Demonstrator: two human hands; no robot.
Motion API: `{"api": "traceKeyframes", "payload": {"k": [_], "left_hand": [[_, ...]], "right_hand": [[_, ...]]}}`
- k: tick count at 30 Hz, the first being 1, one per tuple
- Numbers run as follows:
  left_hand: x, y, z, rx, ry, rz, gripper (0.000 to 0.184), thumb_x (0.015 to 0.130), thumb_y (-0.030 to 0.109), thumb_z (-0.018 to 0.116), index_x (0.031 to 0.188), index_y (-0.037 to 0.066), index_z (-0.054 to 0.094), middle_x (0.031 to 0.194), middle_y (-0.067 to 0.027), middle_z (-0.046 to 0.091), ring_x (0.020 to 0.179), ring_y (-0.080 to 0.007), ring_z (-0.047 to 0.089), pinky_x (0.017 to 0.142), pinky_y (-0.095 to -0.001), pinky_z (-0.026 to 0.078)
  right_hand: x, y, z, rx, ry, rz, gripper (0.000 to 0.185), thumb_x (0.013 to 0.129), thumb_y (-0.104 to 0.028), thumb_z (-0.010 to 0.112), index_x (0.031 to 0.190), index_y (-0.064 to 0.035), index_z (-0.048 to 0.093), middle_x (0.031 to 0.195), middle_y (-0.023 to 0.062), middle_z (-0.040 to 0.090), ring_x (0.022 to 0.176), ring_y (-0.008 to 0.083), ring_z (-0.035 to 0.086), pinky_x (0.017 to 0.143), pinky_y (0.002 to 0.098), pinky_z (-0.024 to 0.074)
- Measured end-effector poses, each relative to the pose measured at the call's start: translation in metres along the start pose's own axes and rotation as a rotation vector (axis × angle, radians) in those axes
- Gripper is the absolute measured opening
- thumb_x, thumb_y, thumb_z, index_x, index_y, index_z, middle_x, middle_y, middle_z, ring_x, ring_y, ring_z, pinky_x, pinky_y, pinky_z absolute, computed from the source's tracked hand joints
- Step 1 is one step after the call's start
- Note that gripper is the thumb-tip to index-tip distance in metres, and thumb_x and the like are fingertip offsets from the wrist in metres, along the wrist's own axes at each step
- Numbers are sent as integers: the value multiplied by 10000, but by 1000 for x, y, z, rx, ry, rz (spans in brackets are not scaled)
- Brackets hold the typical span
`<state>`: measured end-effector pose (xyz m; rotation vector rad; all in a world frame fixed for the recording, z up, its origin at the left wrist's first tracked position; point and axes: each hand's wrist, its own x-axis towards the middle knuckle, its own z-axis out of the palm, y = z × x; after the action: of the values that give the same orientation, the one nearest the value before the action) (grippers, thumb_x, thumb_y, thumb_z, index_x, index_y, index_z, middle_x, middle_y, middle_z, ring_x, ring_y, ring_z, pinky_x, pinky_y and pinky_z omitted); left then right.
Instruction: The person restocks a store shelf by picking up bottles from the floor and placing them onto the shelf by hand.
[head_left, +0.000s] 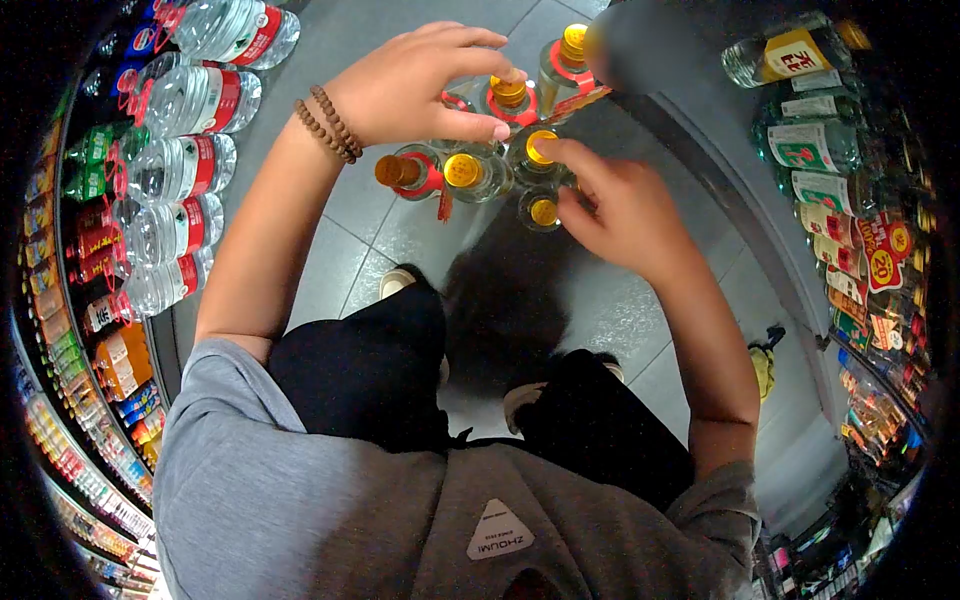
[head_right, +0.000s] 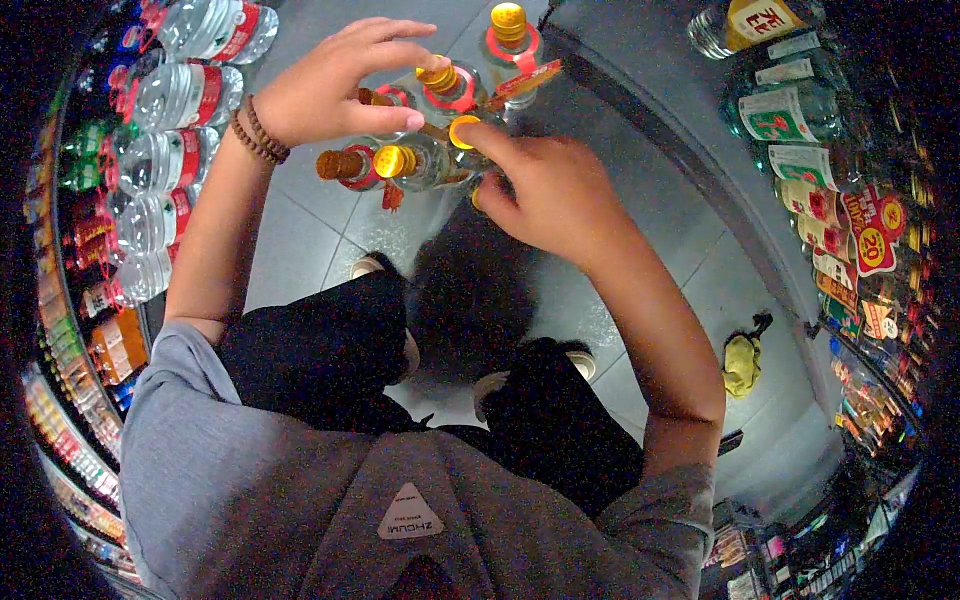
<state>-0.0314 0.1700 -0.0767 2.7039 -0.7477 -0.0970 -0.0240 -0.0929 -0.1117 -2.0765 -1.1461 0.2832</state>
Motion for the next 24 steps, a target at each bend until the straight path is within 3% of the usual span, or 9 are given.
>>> {"api": "traceKeyframes", "payload": {"k": [2, 5, 9, 11, 12, 16, 18, 23, 24], "left_hand": [[0, 0, 0, 8, 0, 2, 515, 751, 404, 708, 1149, 94, 604, 1322, -161, 487, 1206, -340, 465, 1010, -427, 366], [1, -1, 0, 9, 1, 6, 503, 750, 385, 712, 1148, 97, 605, 1320, -163, 487, 1202, -343, 466, 1003, -428, 373], [1, 2, -5, -22, -5, 8, 492, 742, 346, 718, 1166, 124, 604, 1320, -163, 485, 1207, -347, 459, 1005, -425, 370], [2, 14, -11, -27, 24, -16, 500, 752, 267, 707, 1219, 143, 577, 1321, -156, 479, 1205, -338, 462, 1013, -417, 366], [10, 24, -14, -141, 74, -57, 487, 764, 205, 691, 1225, 110, 568, 1295, -144, 502, 1199, -322, 472, 1021, -404, 358], [63, 45, -15, -557, 134, -87, 442, 801, 211, 677, 1199, 58, 561, 1223, -132, 543, 1086, -247, 544, 912, -346, 447], [104, 58, -8, -937, 12, -150, 487, 830, 142, 654, 1278, 55, 485, 1201, -101, 545, 1061, -157, 533, 889, -312, 462], [226, 58, 60, -764, 169, -264, 686, 778, 265, 731, 1331, 19, 409, 1268, -193, 499, 1115, -219, 531, 909, -328, 456], [249, 50, 75, -668, 227, -268, 748, 753, 316, 752, 1334, 2, 400, 1280, -217, 493, 1148, -243, 523, 930, -341, 446]], "right_hand": [[2, -3, -5, -59, -119, 72, 454, 767, -178, 597, 1211, -174, 502, 714, 134, 631, 644, 335, 627, 592, 465, 491], [0, 1, 0, -3, -4, 3, 434, 789, -96, 592, 1212, -182, 546, 494, 75, 459, 437, 244, 506, 456, 355, 395], [-1, 1, -1, -57, -22, 60, 437, 793, -77, 594, 1220, -158, 544, 517, 62, 456, 447, 197, 509, 463, 330, 399], [-4, 5, -8, 374, 27, 46, 449, 797, -32, 585, 1235, -123, 536, 567, 28, 463, 489, 119, 505, 477, 295, 400], [-6, 8, -22, 436, 31, 199, 467, 765, -99, 621, 1223, -151, 538, 700, 81, 563, 606, 187, 590, 575, 324, 489], [-8, 85, -41, 566, 672, 231, 481, 751, -7, 633, 1215, -74, 524, 875, 12, 557, 774, 106, 544, 674, 256, 474], [-6, 120, -52, 476, 797, 374, 557, 751, -20, 634, 1277, -58, 458, 1043, 107, 525, 908, 169, 551, 749, 276, 491], [4, 175, -45, 314, 962, 474, 697, 732, -55, 637, 1359, 2, 338, 1241, 212, 432, 1112, 307, 484, 921, 375, 446], [5, 175, -45, 247, 957, 470, 737, 725, -66, 634, 1370, 34, 293, 1282, 245, 398, 1162, 355, 438, 984, 404, 382]]}}
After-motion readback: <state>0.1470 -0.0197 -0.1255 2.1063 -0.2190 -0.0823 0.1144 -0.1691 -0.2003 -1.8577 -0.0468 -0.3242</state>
